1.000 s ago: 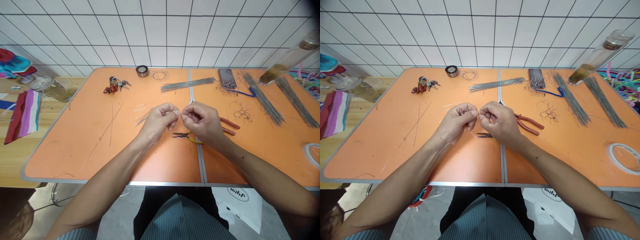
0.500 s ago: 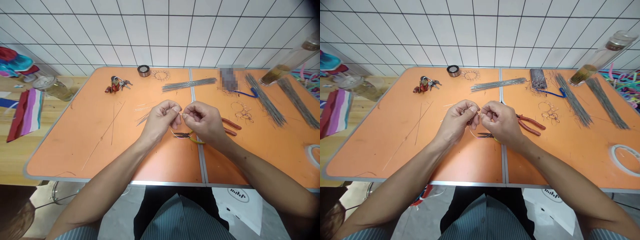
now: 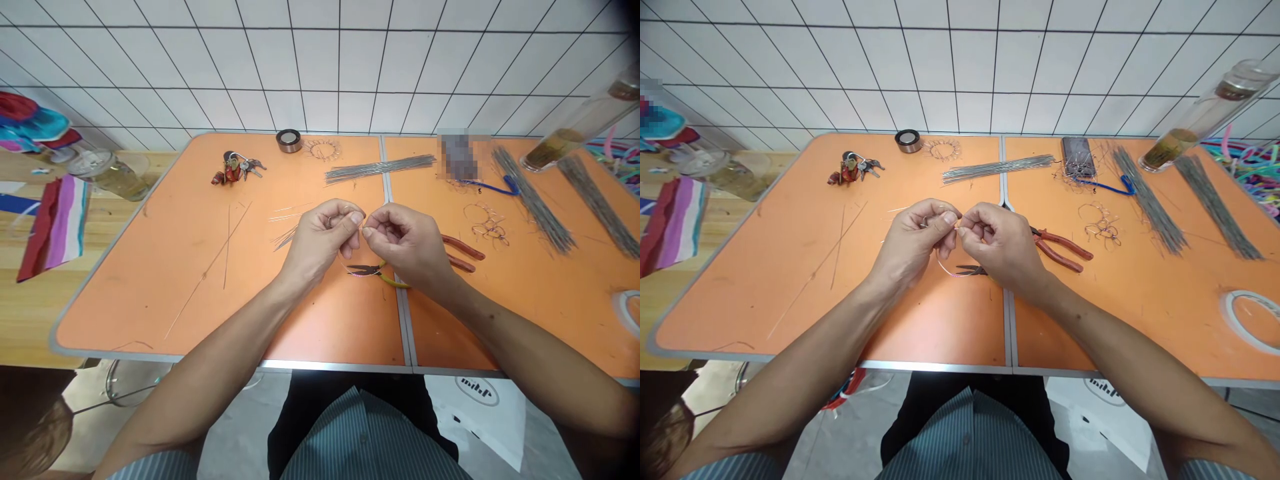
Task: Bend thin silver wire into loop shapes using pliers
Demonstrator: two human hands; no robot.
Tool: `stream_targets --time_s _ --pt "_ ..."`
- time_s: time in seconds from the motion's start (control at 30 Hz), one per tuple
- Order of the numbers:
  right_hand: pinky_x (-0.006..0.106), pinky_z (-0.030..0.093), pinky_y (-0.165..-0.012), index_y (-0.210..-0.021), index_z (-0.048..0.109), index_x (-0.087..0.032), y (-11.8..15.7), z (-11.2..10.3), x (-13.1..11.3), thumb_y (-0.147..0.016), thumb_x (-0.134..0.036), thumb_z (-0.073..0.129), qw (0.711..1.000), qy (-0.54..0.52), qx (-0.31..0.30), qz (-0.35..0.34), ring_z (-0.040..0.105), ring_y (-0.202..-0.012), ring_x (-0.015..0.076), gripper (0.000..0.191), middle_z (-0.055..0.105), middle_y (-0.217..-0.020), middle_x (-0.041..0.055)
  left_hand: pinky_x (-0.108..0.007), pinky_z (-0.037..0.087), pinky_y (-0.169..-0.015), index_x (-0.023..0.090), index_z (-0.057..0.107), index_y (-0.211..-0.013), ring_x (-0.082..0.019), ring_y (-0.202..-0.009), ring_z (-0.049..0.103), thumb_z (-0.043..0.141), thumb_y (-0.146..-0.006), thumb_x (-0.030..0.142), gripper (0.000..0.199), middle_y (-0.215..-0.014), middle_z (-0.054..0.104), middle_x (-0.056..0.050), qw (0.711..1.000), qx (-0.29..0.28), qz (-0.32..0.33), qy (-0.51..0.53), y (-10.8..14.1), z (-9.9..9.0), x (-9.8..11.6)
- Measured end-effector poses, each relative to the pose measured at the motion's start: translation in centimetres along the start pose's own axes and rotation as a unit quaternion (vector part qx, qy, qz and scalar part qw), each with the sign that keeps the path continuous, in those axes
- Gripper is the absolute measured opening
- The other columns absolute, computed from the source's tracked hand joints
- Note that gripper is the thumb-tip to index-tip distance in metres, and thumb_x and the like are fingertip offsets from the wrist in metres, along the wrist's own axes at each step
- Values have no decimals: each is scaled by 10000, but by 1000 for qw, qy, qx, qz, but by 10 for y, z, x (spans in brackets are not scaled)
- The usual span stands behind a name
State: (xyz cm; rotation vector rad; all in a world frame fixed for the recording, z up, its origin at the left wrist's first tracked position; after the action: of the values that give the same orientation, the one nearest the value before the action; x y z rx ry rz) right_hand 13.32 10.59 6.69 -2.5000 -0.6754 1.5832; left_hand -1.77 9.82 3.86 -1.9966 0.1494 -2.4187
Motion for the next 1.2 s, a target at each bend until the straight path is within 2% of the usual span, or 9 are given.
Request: stream_targets --time_s 0.13,0.33,0.67,0.93,1.07,1.2 --pt "292 372 -565 -803 677 -221 -3 -9 5 -866 -201 721 998 -36 26 42 483 -634 125 80 592 -710 -18 -242 543 -641 183 724 -969 -116 -619 675 812 -910 366 212 -775 773 -26 999 -21 -36 4 -1 -1 0" --pt "290 387 -582 -847 720 -200 -6 -12 9 -851 -231 733 994 -73 3 77 511 -653 127 33 636 -746 -7 -231 520 -616 172 709 -857 -103 -590 642 754 -943 290 153 -726 747 -19 999 -27 -15 -19 -1 -1 5" --pt "286 372 -582 -799 698 -207 -8 -9 9 -859 -256 738 994 -81 -14 75 485 -639 121 87 619 -722 -18 -239 517 -614 183 709 -865 -113 -599 632 746 -959 293 149 -711 731 -17 998 -36 6 -57 -1 1 3" --pt "288 427 -662 -888 743 -188 -9 -7 14 -884 -285 740 988 -94 -59 103 574 -742 139 97 689 -832 8 -241 516 -609 184 707 -869 -113 -590 626 749 -961 296 151 -708 732 -17 997 -38 14 -69 0 2 6" --pt "288 389 -620 -843 719 -193 -8 -3 14 -874 -270 737 988 -88 -80 101 529 -692 129 85 639 -765 -12 -239 516 -602 185 699 -843 -114 -584 621 747 -957 282 157 -689 726 -19 997 -37 8 -74 0 3 6" --pt "288 361 -604 -805 680 -198 -8 -1 15 -850 -233 727 987 -96 -77 102 489 -656 119 74 582 -714 -33 -228 513 -589 184 692 -838 -112 -580 622 729 -959 234 136 -673 722 -16 995 -32 16 -91 1 6 8"
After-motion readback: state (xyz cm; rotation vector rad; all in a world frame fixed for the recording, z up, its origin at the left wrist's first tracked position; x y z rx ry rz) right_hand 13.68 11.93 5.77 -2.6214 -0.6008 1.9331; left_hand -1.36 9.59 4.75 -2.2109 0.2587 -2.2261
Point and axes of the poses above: each hand's wrist, its own y-axis away from the middle knuckle, its own z-axis out of the palm, x = y × z, the point moved 8 cm from there along -y, towards the middle knuckle
